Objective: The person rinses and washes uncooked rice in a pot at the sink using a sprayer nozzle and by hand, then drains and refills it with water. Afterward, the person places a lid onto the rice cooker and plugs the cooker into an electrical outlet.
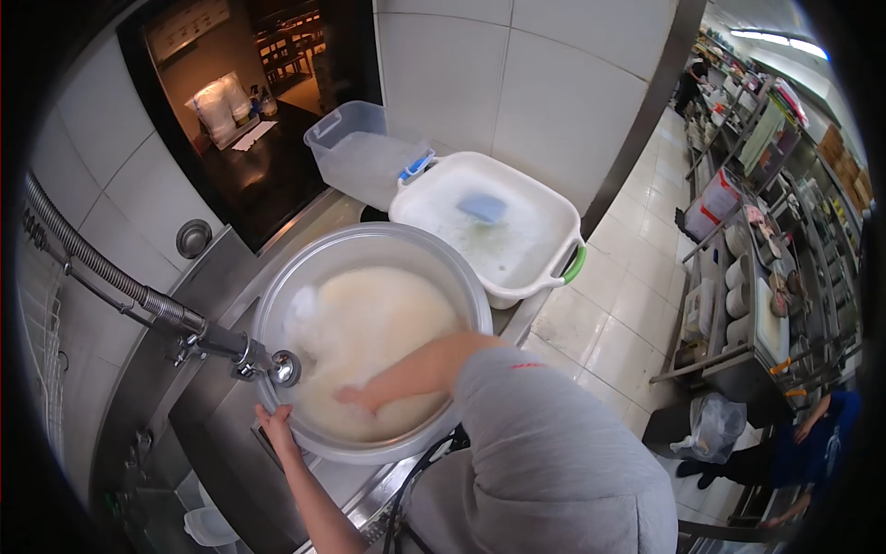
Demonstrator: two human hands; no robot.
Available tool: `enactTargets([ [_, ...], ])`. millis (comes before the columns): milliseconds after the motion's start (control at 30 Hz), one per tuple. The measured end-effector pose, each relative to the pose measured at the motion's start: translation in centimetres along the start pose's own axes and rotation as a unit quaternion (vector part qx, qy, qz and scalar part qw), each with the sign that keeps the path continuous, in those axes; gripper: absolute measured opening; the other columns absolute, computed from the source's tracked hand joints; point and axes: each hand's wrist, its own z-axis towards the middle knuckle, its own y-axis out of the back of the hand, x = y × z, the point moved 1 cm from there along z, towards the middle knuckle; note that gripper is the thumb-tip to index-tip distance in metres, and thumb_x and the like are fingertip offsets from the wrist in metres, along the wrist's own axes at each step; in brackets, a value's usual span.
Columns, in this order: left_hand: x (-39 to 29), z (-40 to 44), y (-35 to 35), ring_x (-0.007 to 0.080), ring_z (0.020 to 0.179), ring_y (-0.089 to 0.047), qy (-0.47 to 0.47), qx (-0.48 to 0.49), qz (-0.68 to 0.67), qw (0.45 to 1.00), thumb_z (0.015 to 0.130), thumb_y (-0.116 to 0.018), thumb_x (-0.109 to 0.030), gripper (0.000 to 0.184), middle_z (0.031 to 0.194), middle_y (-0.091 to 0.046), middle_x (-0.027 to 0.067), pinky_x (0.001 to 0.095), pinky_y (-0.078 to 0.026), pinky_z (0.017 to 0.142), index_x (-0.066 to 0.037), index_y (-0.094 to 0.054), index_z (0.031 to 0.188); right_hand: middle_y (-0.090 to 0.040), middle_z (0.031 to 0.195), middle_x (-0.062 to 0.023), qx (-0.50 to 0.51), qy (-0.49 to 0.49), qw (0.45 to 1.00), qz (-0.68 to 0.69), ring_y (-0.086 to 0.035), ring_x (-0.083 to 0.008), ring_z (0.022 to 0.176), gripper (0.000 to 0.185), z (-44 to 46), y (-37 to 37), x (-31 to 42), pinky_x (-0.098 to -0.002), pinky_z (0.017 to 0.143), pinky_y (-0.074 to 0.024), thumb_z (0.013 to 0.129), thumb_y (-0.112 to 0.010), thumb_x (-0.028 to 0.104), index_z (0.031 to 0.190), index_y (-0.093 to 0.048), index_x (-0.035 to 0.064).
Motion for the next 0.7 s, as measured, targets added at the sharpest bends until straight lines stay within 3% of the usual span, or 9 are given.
enactTargets([
  [33, 0.3, 0.2, 0.0, 0.0187, 0.081, -0.047, 0.001, -0.005, 0.0, 1.0, 0.059, -0.058, -0.005, 0.061, 0.089, -0.049, 0.0081, 0.028, -0.039, 0.075, 0.004, -0.037, 0.115, -0.021, 0.138, -0.0227, 0.172, -0.066, 0.979, -0.086, -0.03, -0.0373, 0.122, 0.078, 1.8, 0.9, -1.1, -0.0455, 0.102, -0.0202, 0.072, -0.058, 0.03, 0.136, -0.018, 0.0093],
  [100, 1.2, 0.6, 0.2, 0.0197, 0.083, -0.048, 0.008, -0.044, -0.007, 0.999, 0.058, -0.058, -0.006, 0.067, 0.094, -0.049, 0.0106, 0.0284, -0.039, 0.074, 0.004, -0.035, 0.12, -0.031, 0.133, -0.0225, -0.027, 0.142, 0.975, -0.169, -0.035, -0.0373, 0.118, 0.082, 4.1, -0.9, -8.3, -0.0485, 0.1, -0.0239, 0.069, -0.061, 0.035, 0.136, -0.02, 0.0125],
  [167, 0.5, 0.1, 0.2, 0.0209, 0.086, -0.048, 0.018, -0.035, 0.004, 0.999, 0.058, -0.059, -0.007, 0.072, 0.099, -0.049, 0.0124, 0.0287, -0.039, 0.075, 0.004, -0.031, 0.124, -0.033, 0.132, -0.0221, 0.055, -0.104, 0.979, -0.167, -0.036, -0.037, 0.118, 0.084, 4.5, 3.9, -8.9, -0.0485, 0.099, -0.0251, 0.069, -0.062, 0.036, 0.137, -0.019, 0.0132],
  [300, -0.3, -0.3, 0.0, 0.0243, 0.092, -0.049, 0.045, -0.004, 0.01, 0.999, 0.059, -0.059, -0.009, 0.084, 0.111, -0.046, 0.0162, 0.0295, -0.04, 0.079, 0.005, -0.021, 0.132, -0.036, 0.129, -0.0212, 0.059, -0.346, 0.909, -0.224, -0.037, -0.0365, 0.117, 0.087, 1.5, 11.1, -12.6, -0.0486, 0.097, -0.0274, 0.068, -0.062, 0.038, 0.138, -0.016, 0.0146],
  [433, 0.1, -0.4, -0.5, 0.0257, 0.097, -0.048, 0.033, -0.036, -0.006, 0.999, 0.059, -0.06, -0.012, 0.082, 0.114, -0.045, 0.0171, 0.0311, -0.038, 0.083, 0.006, -0.024, 0.131, -0.04, 0.127, -0.0203, 0.087, -0.446, 0.857, -0.242, -0.039, -0.0359, 0.116, 0.09, -4.8, 15.0, -12.8, -0.0488, 0.096, -0.0297, 0.067, -0.063, 0.04, 0.138, -0.013, 0.016],
  [533, 0.7, 0.0, -0.2, 0.0276, 0.111, -0.042, -0.002, -0.056, 0.076, 0.996, 0.059, -0.061, -0.014, 0.081, 0.124, -0.04, 0.0202, 0.0309, -0.031, 0.093, 0.007, -0.027, 0.129, -0.047, 0.12, -0.0207, 0.087, -0.496, 0.849, -0.157, -0.046, -0.0368, 0.109, 0.087, -8.8, 15.2, -9.2, -0.0501, 0.091, -0.0347, 0.065, -0.064, 0.053, 0.134, -0.027, 0.0134],
  [567, 0.4, -0.1, -0.1, 0.0281, 0.116, -0.039, 0.0, -0.04, 0.074, 0.996, 0.059, -0.062, -0.015, 0.081, 0.127, -0.038, 0.0211, 0.0304, -0.029, 0.096, 0.008, -0.028, 0.129, -0.055, 0.106, -0.0219, 0.062, -0.489, 0.85, -0.186, -0.054, -0.0334, 0.097, 0.066, -9.8, 14.4, -7.2, -0.0462, 0.083, -0.0415, 0.068, -0.062, 0.048, 0.118, -0.049, 0.0068],
  [600, 2.6, 1.3, 0.6, 0.0281, 0.118, -0.037, -0.003, -0.035, 0.073, 0.997, 0.059, -0.061, -0.017, 0.082, 0.128, -0.037, 0.0214, 0.03, -0.027, 0.097, 0.008, -0.027, 0.13, -0.06, 0.086, -0.0236, 0.244, -0.422, 0.853, -0.184, -0.06, -0.0306, 0.08, 0.041, -9.7, 14.1, -7.2, -0.0427, 0.071, -0.0463, 0.07, -0.06, 0.035, 0.094, -0.062, 0.0015],
  [700, 0.7, 0.1, -0.1, 0.0227, 0.091, -0.05, -0.01, -0.052, 0.046, 0.998, 0.059, -0.059, -0.008, 0.055, 0.104, -0.051, 0.0153, 0.0287, -0.039, 0.08, 0.005, -0.042, 0.11, -0.059, 0.072, -0.0235, 0.39, -0.246, 0.874, -0.155, -0.059, -0.0318, 0.069, 0.025, -11.2, 8.7, -5.1, -0.042, 0.064, -0.0466, 0.069, -0.055, 0.023, 0.073, -0.062, -0.0013],
])
